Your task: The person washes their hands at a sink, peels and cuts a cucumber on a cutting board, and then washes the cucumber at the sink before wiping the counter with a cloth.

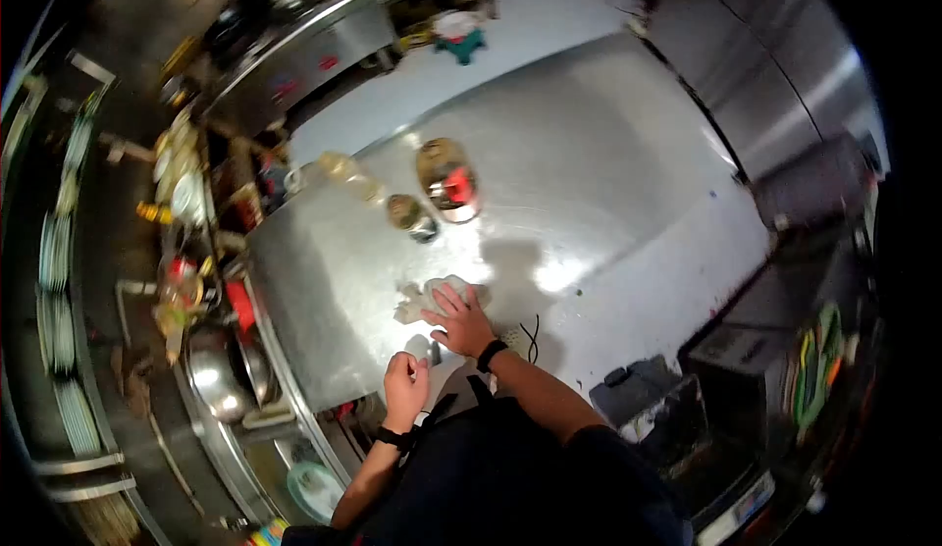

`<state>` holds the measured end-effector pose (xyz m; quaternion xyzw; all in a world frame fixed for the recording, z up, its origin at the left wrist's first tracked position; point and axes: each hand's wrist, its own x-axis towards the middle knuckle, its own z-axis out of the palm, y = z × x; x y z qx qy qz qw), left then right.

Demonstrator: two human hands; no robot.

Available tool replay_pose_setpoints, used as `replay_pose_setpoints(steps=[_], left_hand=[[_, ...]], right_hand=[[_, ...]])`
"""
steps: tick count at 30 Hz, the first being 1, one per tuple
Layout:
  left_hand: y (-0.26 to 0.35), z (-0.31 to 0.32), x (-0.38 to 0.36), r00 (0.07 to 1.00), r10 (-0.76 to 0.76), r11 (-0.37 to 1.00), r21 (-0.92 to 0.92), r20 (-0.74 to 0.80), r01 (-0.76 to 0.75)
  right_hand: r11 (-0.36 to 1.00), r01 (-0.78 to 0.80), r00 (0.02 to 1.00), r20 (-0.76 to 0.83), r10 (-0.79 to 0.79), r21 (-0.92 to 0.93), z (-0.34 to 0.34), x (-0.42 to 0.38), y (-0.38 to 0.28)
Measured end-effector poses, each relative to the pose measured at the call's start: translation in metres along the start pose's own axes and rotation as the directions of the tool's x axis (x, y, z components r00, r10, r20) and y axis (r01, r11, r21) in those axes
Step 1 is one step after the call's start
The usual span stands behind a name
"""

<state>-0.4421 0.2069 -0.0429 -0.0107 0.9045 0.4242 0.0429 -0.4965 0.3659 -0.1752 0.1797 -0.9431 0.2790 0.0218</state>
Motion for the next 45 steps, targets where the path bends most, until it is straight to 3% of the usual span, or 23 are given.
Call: replay_pose_setpoints(steps=[6,11,21,23,29,35,39,41,43,45], left_hand=[[0.002,0.041,0.04,0.936,0.215,0.974,0.006,0.279,-0.226],[0.033,0.078,0.058,0.828,0.4,0.901,-0.004,0.392,-0.434],[0.098,0.173,0.047,0.823,0.293,0.924,0.077,0.487,-0.374],[0.124,0.193,0.042,0.83,0.209,0.939,0.132,0.516,-0.318],[0.187,0.247,0.039,0.852,0.197,0.97,0.027,0.486,-0.24],[0.227,0.3,0.056,0.879,0.242,0.961,0.022,0.411,-0.275],[0.256,0.344,0.075,0.885,0.231,0.973,-0.083,0.404,-0.216],[0.264,0.371,0.086,0.864,0.296,0.955,-0.103,0.406,-0.279],[0.278,0.398,0.101,0.868,0.286,0.958,-0.128,0.405,-0.256],[0.296,0.412,0.108,0.847,0.256,0.967,-0.134,0.467,-0.218]], right_hand=[[0.962,-0.259,0.955,-0.17,0.243,-0.082,-0.014,-0.036,0.033],[0.929,-0.366,0.898,-0.284,0.337,-0.053,-0.04,-0.056,0.074],[0.886,-0.462,0.86,-0.218,0.461,0.05,-0.104,-0.061,0.171],[0.879,-0.476,0.87,-0.15,0.469,-0.008,-0.126,-0.066,0.193],[0.841,-0.54,0.829,-0.15,0.539,0.039,-0.163,-0.081,0.28],[0.842,-0.538,0.84,-0.096,0.534,-0.025,-0.223,-0.098,0.336],[0.867,-0.494,0.863,-0.159,0.48,-0.068,-0.245,-0.108,0.372],[0.877,-0.468,0.866,-0.258,0.429,-0.113,-0.252,-0.11,0.4],[0.88,-0.457,0.876,-0.239,0.419,-0.132,-0.272,-0.112,0.43],[0.825,-0.545,0.838,-0.125,0.531,-0.15,-0.285,-0.12,0.449]])
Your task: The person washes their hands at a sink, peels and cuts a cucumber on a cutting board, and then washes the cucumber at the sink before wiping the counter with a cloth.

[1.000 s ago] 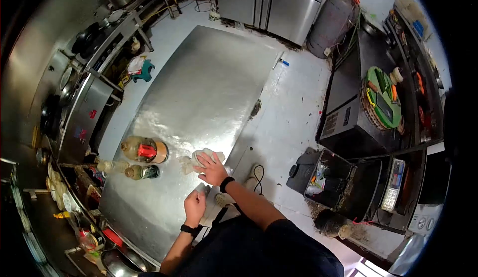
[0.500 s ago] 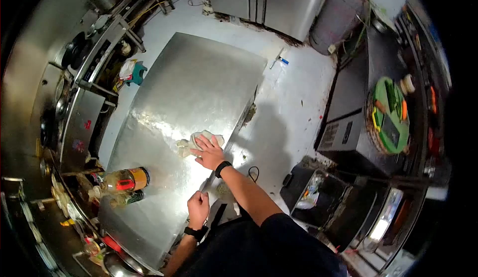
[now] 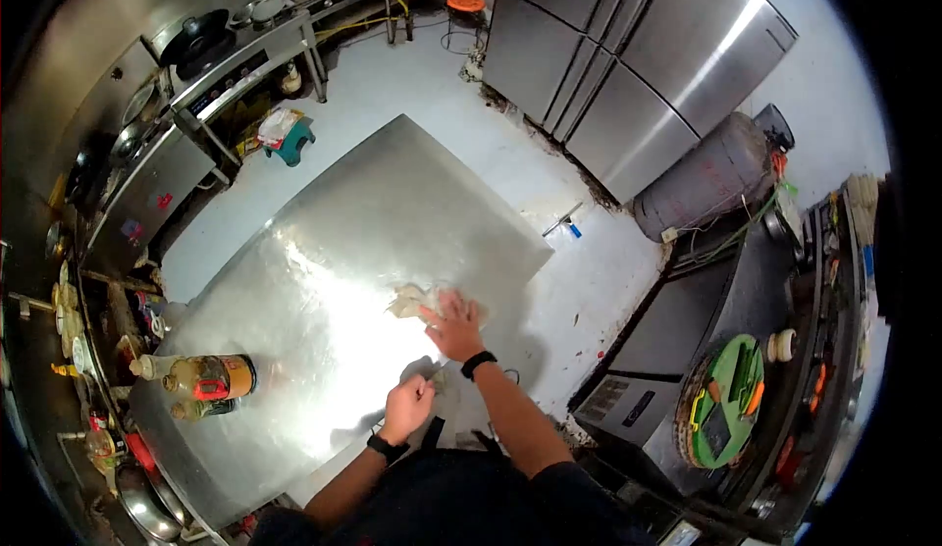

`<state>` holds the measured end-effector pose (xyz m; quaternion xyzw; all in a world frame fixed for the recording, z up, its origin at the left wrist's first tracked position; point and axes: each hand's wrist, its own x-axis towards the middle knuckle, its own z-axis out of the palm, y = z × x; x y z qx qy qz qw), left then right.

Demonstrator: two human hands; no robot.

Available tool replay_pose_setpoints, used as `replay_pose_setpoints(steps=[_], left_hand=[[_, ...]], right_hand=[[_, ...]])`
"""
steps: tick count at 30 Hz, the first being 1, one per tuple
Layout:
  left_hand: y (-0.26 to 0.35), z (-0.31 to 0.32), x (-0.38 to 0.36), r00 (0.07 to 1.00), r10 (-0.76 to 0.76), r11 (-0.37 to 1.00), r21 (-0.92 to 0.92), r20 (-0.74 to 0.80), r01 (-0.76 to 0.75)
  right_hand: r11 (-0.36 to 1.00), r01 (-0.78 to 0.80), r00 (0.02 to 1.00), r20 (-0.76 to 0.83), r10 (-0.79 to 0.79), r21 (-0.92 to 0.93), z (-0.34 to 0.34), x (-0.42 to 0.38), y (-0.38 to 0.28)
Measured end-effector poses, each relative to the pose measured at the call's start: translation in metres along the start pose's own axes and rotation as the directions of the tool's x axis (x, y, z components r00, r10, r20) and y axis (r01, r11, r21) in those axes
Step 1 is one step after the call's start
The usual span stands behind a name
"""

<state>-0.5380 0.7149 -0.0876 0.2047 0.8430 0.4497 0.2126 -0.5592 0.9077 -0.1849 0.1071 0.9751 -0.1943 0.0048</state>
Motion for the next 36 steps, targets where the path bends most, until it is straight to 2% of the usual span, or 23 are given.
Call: replay_pose_setpoints(steps=[2,4,5,8,9,14,15,16,18,19,20,22,24,26,27,31,33,34,36], left_hand=[[0.015,0.006,0.022,0.999,-0.039,0.999,-0.015,0.02,0.039],[0.026,0.01,0.043,0.999,0.034,0.999,0.012,0.033,-0.035],[0.031,0.012,0.053,0.998,0.043,0.999,0.028,0.037,-0.044],[0.042,0.015,0.075,0.999,0.041,0.998,0.051,-0.012,-0.04],[0.046,0.017,0.078,0.999,0.032,0.998,0.054,-0.03,-0.031],[0.057,0.037,0.103,0.981,-0.081,0.988,0.118,-0.174,0.103],[0.063,0.044,0.105,0.964,-0.166,0.981,0.068,-0.209,0.184],[0.068,0.051,0.111,0.948,-0.188,0.976,0.06,-0.255,0.21],[0.075,0.074,0.108,0.855,-0.367,0.929,-0.096,-0.366,0.358],[0.07,0.091,0.107,0.827,-0.382,0.924,-0.156,-0.411,0.349],[0.093,0.093,0.111,0.798,-0.364,0.925,-0.086,-0.481,0.37],[0.11,0.106,0.116,0.778,-0.355,0.929,-0.107,-0.517,0.353],[0.114,0.123,0.119,0.751,-0.394,0.916,-0.159,-0.53,0.369],[0.128,0.121,0.127,0.748,-0.248,0.949,0.003,-0.616,0.317],[0.129,0.122,0.125,0.746,-0.328,0.929,-0.056,-0.579,0.365],[0.142,0.132,0.117,0.653,-0.368,0.895,-0.063,-0.662,0.441],[0.145,0.139,0.105,0.611,-0.395,0.87,-0.064,-0.686,0.49],[0.146,0.145,0.099,0.593,-0.411,0.854,-0.066,-0.692,0.516],[0.144,0.154,0.085,0.553,-0.421,0.837,-0.073,-0.72,0.542]], right_hand=[[0.999,-0.003,0.999,0.033,0.004,-0.033,-0.012,0.011,0.031],[0.999,-0.039,0.999,0.021,0.039,0.0,-0.019,0.022,0.06],[0.998,-0.045,0.998,0.039,0.047,-0.045,-0.023,0.029,0.072],[0.999,-0.04,0.997,0.06,0.041,-0.021,-0.039,0.047,0.1],[0.996,-0.019,0.999,0.035,0.022,-0.092,-0.043,0.053,0.106],[0.99,0.138,0.983,0.117,-0.142,0.038,-0.062,0.1,0.141],[0.986,0.151,0.975,0.155,-0.161,0.072,-0.067,0.103,0.146],[0.981,0.166,0.967,0.176,-0.182,0.102,-0.072,0.115,0.15],[0.962,0.246,0.939,0.218,-0.267,0.118,-0.079,0.132,0.158],[0.953,0.28,0.92,0.253,-0.301,0.113,-0.082,0.141,0.161],[0.943,0.315,0.899,0.284,-0.333,0.107,-0.085,0.148,0.162],[0.924,0.355,0.866,0.323,-0.381,0.138,-0.088,0.176,0.162],[0.922,0.355,0.873,0.296,-0.387,0.157,-0.086,0.212,0.163],[0.908,0.397,0.842,0.341,-0.417,0.13,-0.084,0.259,0.155],[0.916,0.391,0.852,0.343,-0.396,0.085,-0.081,0.279,0.149],[0.912,0.407,0.845,0.363,-0.393,0.039,-0.068,0.355,0.13],[0.933,0.359,0.863,0.394,-0.316,-0.037,-0.07,0.383,0.108],[0.924,0.382,0.849,0.403,-0.341,-0.021,-0.071,0.396,0.097],[0.941,0.336,0.851,0.438,-0.289,-0.031,-0.071,0.416,0.07]])
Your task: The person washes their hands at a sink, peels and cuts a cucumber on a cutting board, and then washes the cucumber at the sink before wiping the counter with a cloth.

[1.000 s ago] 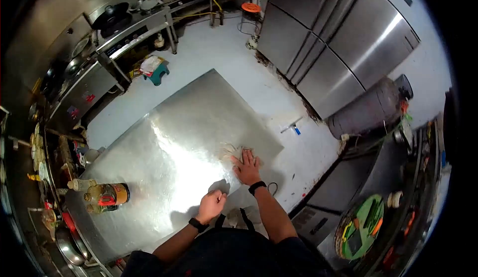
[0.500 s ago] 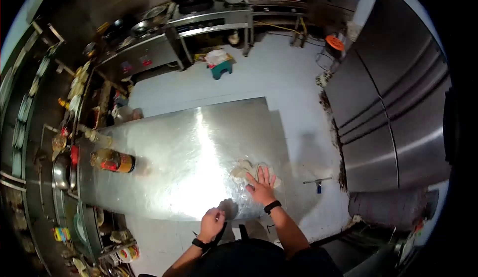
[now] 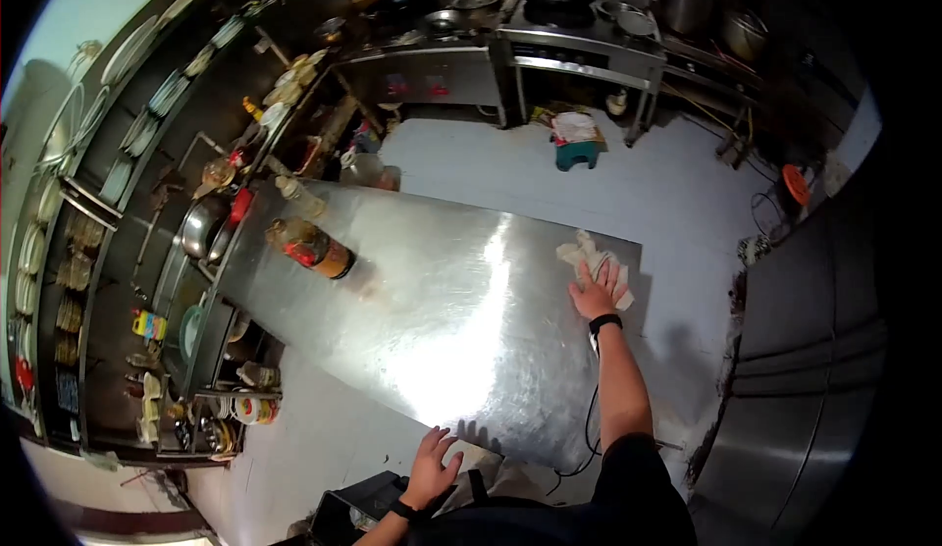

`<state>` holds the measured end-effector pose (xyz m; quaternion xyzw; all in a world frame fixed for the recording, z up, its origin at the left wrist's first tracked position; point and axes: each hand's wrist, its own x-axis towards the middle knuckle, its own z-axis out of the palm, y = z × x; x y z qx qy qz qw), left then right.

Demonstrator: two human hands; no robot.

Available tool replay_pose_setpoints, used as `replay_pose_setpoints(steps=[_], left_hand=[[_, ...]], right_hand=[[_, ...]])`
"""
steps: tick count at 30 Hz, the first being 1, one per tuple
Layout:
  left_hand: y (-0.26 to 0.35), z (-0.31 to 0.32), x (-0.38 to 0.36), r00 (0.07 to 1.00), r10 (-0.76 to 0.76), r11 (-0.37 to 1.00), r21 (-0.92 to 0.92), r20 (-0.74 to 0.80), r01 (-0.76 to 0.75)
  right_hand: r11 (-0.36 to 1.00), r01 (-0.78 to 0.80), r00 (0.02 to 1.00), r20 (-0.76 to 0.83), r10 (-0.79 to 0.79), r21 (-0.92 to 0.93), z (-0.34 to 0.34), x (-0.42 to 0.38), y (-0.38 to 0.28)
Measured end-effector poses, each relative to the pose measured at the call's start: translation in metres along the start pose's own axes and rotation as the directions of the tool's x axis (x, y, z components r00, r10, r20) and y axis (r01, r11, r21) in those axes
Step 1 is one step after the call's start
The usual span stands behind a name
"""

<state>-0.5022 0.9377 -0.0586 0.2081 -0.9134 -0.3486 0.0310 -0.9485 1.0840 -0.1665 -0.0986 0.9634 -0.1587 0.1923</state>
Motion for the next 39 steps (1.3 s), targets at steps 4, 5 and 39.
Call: replay_pose_setpoints(steps=[4,5,39], left_hand=[[-0.003,-0.007,-0.027,0.995,-0.097,0.995,0.035,-0.037,0.098],[-0.004,-0.01,-0.029,0.991,-0.127,0.991,0.044,-0.035,0.128],[-0.251,-0.211,-0.004,0.95,0.081,0.993,-0.061,-0.301,-0.104]], right_hand=[[1.0,0.005,1.0,0.031,-0.005,0.009,0.0,0.032,-0.051],[0.999,0.041,0.999,0.026,-0.041,0.008,0.008,0.039,-0.066],[0.976,-0.217,0.973,-0.08,0.217,0.001,0.19,-0.303,-0.156]])
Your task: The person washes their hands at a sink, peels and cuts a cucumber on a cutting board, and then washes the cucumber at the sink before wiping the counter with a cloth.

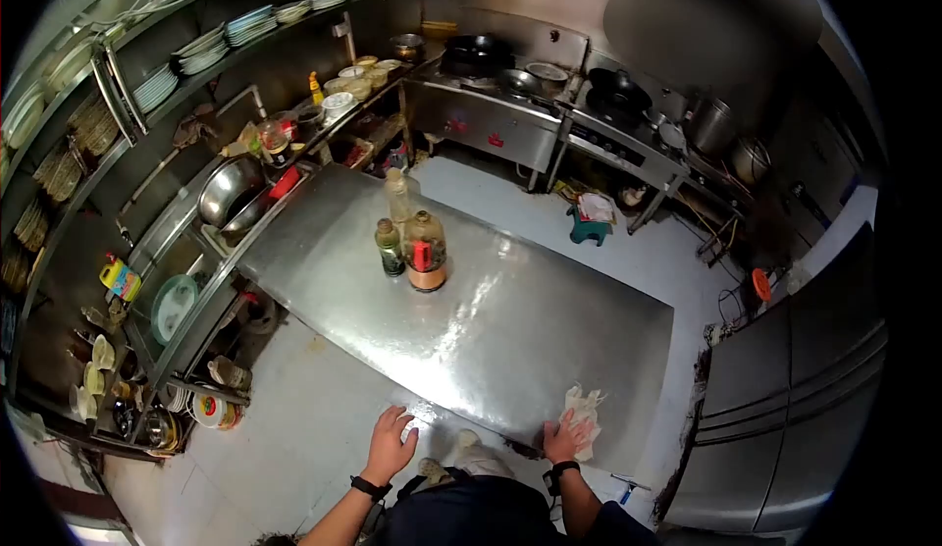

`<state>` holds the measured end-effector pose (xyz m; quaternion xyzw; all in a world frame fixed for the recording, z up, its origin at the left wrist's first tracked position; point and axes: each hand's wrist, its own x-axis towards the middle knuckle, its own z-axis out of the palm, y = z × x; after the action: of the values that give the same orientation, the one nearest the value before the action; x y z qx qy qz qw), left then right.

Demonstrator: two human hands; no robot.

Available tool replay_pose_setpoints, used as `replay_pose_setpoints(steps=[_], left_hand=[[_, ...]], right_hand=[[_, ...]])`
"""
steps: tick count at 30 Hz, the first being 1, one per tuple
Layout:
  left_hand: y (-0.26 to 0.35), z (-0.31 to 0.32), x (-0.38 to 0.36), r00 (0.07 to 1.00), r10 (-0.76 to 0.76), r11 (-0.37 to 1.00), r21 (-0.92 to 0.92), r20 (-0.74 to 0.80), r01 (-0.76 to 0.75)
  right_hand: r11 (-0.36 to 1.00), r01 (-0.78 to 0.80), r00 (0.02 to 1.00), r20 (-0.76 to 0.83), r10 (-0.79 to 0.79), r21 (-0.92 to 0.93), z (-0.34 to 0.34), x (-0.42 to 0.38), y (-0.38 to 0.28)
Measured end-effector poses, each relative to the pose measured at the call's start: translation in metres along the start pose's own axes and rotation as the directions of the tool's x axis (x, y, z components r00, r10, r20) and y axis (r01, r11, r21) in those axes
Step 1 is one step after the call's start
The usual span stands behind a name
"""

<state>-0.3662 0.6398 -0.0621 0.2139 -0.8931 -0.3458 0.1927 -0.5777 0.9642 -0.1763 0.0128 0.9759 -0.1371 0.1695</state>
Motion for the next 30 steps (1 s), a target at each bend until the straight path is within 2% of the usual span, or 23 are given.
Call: replay_pose_setpoints(steps=[1,4,5,7,11,13,14,18,22,25,29,30], left_hand=[[-0.006,-0.005,-0.001,1.0,-0.015,1.0,0.0,-0.001,0.015],[-0.021,-0.018,0.002,0.997,-0.077,0.997,-0.008,-0.007,0.076],[-0.026,-0.02,0.003,0.997,-0.083,0.996,-0.023,-0.008,0.083],[-0.036,-0.027,0.005,0.993,-0.12,0.992,-0.034,-0.004,0.12],[-0.069,-0.053,0.035,0.991,-0.134,0.991,0.001,0.012,0.134],[-0.087,-0.069,0.053,0.986,-0.166,0.986,0.012,0.018,0.166],[-0.094,-0.078,0.062,0.981,-0.193,0.981,0.023,0.026,0.192],[-0.129,-0.116,0.11,0.976,-0.211,0.977,0.05,0.049,0.209],[-0.158,-0.146,0.151,0.973,-0.227,0.973,0.057,0.052,0.224],[-0.181,-0.164,0.172,0.969,-0.242,0.97,0.011,0.043,0.242],[-0.227,-0.187,0.204,0.972,-0.22,0.974,-0.04,0.08,0.223],[-0.244,-0.192,0.215,0.975,-0.206,0.977,-0.043,0.078,0.209]], right_hand=[[1.0,0.006,1.0,0.01,-0.005,-0.01,0.004,-0.003,-0.015],[0.978,0.208,0.976,0.058,-0.209,0.018,0.019,-0.012,-0.073],[0.976,0.215,0.973,0.079,-0.216,0.012,0.027,-0.013,-0.097],[0.919,0.392,0.912,0.142,-0.385,-0.028,0.043,-0.017,-0.145],[0.849,0.528,0.837,0.184,-0.516,-0.019,0.079,-0.018,-0.253],[0.762,0.647,0.751,0.155,-0.642,0.019,0.102,-0.021,-0.302],[0.73,0.683,0.729,0.101,-0.677,-0.029,0.11,-0.025,-0.327],[0.662,0.749,0.659,0.075,-0.749,0.034,0.146,-0.028,-0.424],[0.596,0.794,0.583,0.133,-0.802,0.118,0.172,-0.029,-0.503],[0.591,0.804,0.572,0.192,-0.798,0.063,0.189,-0.033,-0.551],[0.519,0.855,0.516,0.12,-0.848,-0.009,0.215,-0.029,-0.607],[0.532,0.847,0.525,0.154,-0.837,0.004,0.22,-0.028,-0.623]])
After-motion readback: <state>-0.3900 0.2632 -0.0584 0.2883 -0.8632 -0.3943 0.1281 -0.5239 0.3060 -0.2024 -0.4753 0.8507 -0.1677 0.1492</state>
